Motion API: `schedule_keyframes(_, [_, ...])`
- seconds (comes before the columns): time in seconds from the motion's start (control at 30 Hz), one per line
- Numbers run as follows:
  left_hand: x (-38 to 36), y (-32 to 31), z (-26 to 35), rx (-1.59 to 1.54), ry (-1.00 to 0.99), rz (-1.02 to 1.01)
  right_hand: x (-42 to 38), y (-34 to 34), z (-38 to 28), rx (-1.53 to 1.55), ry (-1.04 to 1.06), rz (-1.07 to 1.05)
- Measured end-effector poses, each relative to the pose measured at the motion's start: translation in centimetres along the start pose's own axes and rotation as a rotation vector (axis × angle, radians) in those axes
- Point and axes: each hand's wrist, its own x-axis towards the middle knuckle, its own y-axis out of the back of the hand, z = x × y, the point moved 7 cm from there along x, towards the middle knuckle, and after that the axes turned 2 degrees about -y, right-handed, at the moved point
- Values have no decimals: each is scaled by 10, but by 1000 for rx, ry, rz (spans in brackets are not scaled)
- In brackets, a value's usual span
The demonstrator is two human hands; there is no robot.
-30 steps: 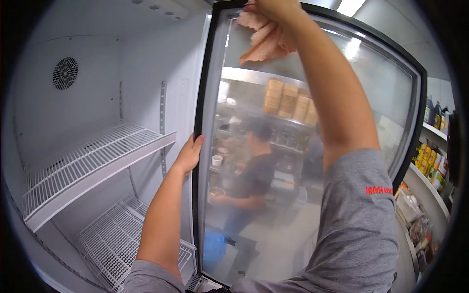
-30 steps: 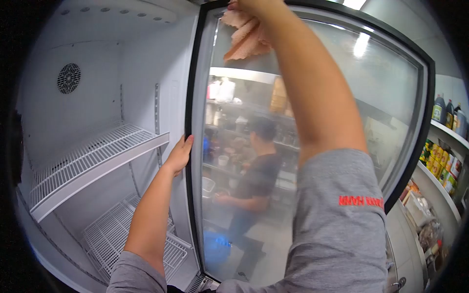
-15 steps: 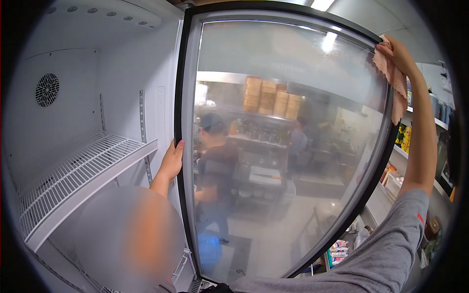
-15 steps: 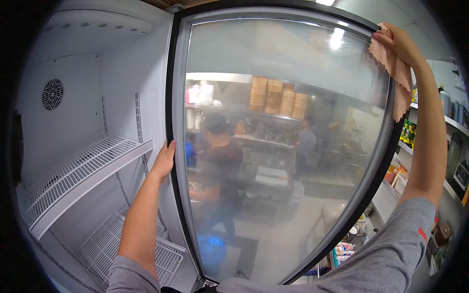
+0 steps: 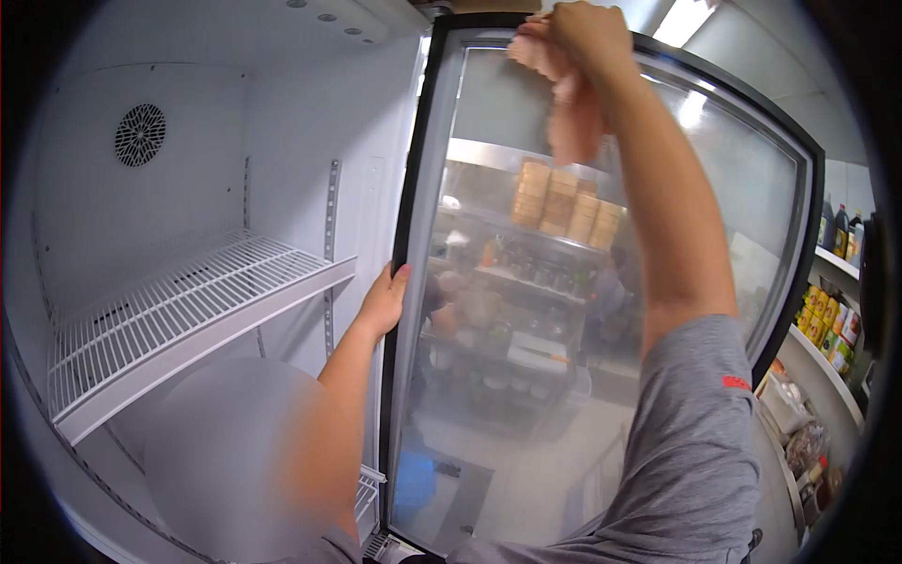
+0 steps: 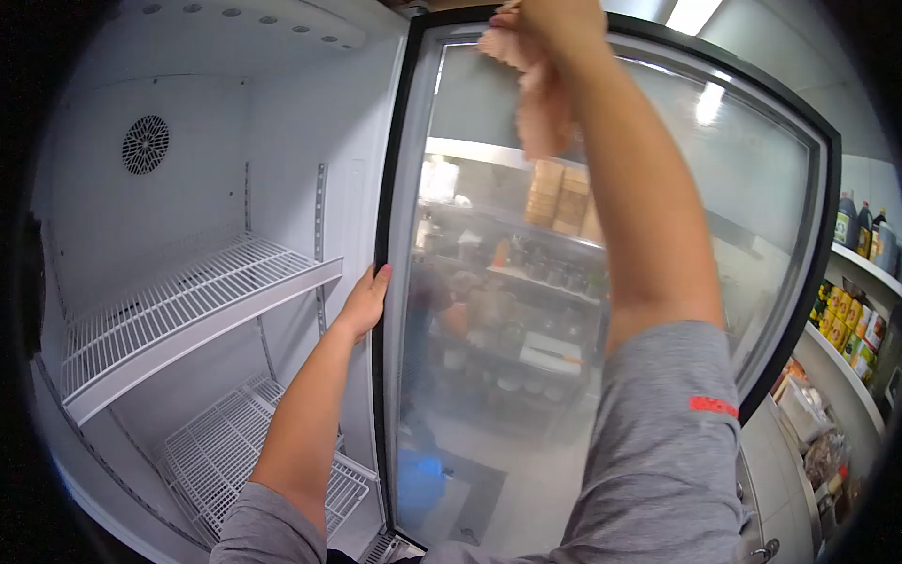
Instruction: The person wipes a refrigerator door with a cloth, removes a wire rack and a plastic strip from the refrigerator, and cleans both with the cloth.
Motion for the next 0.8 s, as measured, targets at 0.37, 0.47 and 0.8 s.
schedule_keyframes(0.37, [-2, -1, -1, -88, 64, -12, -171, -50, -176, 202, 288, 284])
schedule_keyframes(0.47, [-1, -2, -6, -94, 48, -1, -216, -66, -180, 163, 533, 227])
schedule_keyframes(0.8, [-1, -2, -4, -134, 6, -18, -223, -66, -168, 145, 641, 221])
